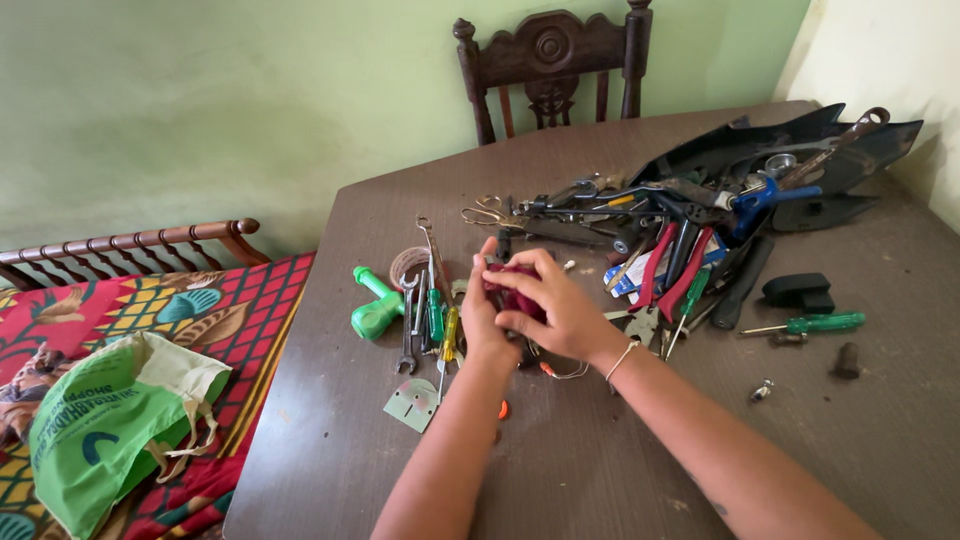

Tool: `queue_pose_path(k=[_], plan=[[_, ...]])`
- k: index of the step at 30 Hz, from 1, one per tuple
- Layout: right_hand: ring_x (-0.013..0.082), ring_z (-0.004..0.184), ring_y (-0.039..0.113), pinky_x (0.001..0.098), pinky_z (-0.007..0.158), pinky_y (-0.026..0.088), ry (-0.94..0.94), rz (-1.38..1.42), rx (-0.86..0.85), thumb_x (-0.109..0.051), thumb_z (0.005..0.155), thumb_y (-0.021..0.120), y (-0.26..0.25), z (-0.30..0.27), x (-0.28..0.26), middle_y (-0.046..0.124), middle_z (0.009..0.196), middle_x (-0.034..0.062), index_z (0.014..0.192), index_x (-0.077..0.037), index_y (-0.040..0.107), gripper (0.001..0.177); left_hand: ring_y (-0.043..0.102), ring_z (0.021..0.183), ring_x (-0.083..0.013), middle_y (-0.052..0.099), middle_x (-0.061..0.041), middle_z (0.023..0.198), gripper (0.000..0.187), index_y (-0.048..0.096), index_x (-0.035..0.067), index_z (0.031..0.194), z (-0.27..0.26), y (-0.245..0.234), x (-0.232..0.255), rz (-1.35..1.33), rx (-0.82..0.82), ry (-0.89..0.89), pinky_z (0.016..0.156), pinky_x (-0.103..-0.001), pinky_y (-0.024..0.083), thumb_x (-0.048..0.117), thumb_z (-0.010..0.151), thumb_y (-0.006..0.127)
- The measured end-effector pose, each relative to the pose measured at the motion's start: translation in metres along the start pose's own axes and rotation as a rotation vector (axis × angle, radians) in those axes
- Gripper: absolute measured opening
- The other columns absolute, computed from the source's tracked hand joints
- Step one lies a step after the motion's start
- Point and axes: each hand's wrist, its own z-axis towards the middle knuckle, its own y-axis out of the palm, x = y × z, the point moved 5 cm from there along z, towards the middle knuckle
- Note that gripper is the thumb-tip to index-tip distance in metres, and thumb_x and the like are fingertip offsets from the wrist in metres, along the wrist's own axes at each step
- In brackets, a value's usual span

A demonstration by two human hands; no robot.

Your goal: The person wipes various tools on a table using a red cloth. They handle a screwdriver, a metal bar, and a pair of pliers, wiping each item individually before placing it back on the table.

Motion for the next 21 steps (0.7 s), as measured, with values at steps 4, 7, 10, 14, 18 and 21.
queue_pose_path(k=[4, 7, 10, 14, 18, 21], plan=[[0.0327, 0.121, 0.058, 0.0414, 0.103, 0.047, 0.046, 0.093, -0.158, -0.041, 0.088, 0.076, 0.006, -0.002, -0.001, 0.051, 0.131, 0.0148, 0.139, -0.014, 0.064, 0.059, 0.058, 0.081, -0.0150, 0.058, -0.001, 0.088, 0.041, 0.063, 0.022, 0.136, 0.023, -0.025, 0.002, -0.071, 0.010, 0.018, 0.073, -0.033, 0.054, 0.043, 0.103, 0.055], [0.0322, 0.118, 0.059, 0.0400, 0.101, 0.048, 0.039, 0.137, -0.187, -0.033, 0.085, 0.079, 0.012, -0.001, -0.007, 0.053, 0.128, 0.0139, 0.136, -0.012, 0.065, 0.056, 0.050, 0.072, -0.0100, 0.052, 0.004, 0.079, 0.041, 0.066, 0.019, 0.139, 0.042, -0.044, 0.012, -0.040, -0.027, 0.098, 0.064, -0.026, 0.048, 0.041, 0.106, 0.058], [0.0280, 0.114, 0.064, 0.0366, 0.099, 0.051, 0.121, 0.183, -0.172, -0.024, 0.089, 0.077, 0.015, -0.001, -0.008, 0.058, 0.123, 0.0092, 0.126, -0.013, 0.071, 0.039, 0.050, 0.069, -0.0117, 0.051, 0.004, 0.074, 0.040, 0.064, 0.020, 0.137, 0.042, -0.044, 0.016, -0.089, -0.008, 0.039, 0.063, -0.027, 0.047, 0.041, 0.104, 0.055], [0.0232, 0.104, 0.069, 0.0347, 0.094, 0.053, 0.161, 0.224, -0.143, -0.021, 0.087, 0.079, 0.010, -0.002, -0.005, 0.065, 0.109, 0.0045, 0.107, -0.011, 0.075, 0.022, 0.052, 0.072, -0.0126, 0.051, 0.004, 0.074, 0.042, 0.064, 0.017, 0.138, 0.027, -0.028, 0.010, -0.104, -0.021, -0.005, 0.068, -0.028, 0.048, 0.040, 0.105, 0.053], [0.0199, 0.105, 0.066, 0.0334, 0.098, 0.050, 0.088, 0.330, -0.081, -0.022, 0.087, 0.083, 0.012, -0.003, 0.004, 0.068, 0.097, 0.0037, 0.093, -0.005, 0.069, 0.023, 0.053, 0.075, -0.0131, 0.057, 0.001, 0.081, 0.045, 0.062, 0.014, 0.140, 0.023, -0.020, -0.004, -0.148, -0.127, -0.072, 0.071, -0.028, 0.048, 0.039, 0.105, 0.051], [0.0153, 0.095, 0.064, 0.0308, 0.093, 0.049, 0.179, 0.345, -0.053, -0.026, 0.085, 0.084, 0.021, -0.011, 0.022, 0.066, 0.092, 0.0035, 0.087, -0.005, 0.065, 0.029, 0.058, 0.083, -0.0147, 0.063, -0.002, 0.090, 0.045, 0.060, 0.008, 0.144, 0.025, -0.015, -0.007, -0.166, -0.190, -0.044, 0.079, -0.029, 0.051, 0.032, 0.107, 0.049]])
